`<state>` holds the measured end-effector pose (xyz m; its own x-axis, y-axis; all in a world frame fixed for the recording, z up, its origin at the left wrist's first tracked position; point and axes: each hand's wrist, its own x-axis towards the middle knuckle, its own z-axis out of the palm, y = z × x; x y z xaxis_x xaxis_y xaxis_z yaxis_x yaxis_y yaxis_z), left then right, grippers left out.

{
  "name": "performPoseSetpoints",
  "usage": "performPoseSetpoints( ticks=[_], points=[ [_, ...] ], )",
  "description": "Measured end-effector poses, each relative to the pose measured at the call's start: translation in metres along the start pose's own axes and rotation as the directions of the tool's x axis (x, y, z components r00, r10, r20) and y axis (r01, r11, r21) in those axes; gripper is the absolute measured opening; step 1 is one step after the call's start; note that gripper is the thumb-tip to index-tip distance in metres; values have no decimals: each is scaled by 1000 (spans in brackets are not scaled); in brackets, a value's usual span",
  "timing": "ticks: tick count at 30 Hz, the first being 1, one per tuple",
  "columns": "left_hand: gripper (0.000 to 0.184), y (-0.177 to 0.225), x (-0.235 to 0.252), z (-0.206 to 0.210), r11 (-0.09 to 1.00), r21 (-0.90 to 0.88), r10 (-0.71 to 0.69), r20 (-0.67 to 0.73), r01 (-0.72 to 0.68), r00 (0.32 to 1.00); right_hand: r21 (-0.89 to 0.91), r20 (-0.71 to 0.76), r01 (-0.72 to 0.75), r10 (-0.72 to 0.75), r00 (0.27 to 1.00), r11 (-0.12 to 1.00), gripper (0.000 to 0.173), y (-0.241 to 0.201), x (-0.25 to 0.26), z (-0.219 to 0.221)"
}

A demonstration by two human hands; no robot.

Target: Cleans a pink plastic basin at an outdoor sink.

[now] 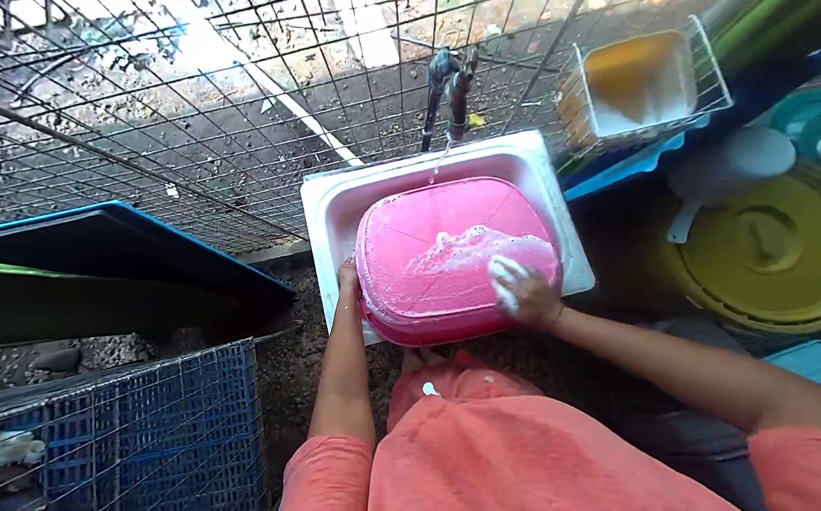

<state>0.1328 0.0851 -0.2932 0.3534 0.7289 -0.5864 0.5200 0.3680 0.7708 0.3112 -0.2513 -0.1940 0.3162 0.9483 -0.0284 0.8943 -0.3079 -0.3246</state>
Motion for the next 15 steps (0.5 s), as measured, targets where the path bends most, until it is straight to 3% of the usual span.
performPoseSetpoints(
  ticks=[3,6,8,11,13,15],
  points=[
    [40,-5,0,2,999,31,-8,-28,8,1000,129,223,96,-123,967,987,54,-107,60,25],
    [41,-1,-2,-1,996,-81,-29,2,29,1000,222,443,111,-202,874,969,59,-171,140,36],
    [42,-3,-4,-8,990,-140,-2,50,9,999,230,471,45,-151,869,972,57,-177,191,48],
    [41,-7,-8,-3,981,-181,-54,89,70,995,151,355,-62,5,935,987,58,-149,251,72],
    [41,-2,-12,-2,977,-194,-66,110,86,992,113,334,-46,5,943,992,57,-146,253,74],
    [41,-4,-5,-4,983,-181,-24,110,43,994,168,384,98,-157,910,981,52,-156,206,66]
  ],
)
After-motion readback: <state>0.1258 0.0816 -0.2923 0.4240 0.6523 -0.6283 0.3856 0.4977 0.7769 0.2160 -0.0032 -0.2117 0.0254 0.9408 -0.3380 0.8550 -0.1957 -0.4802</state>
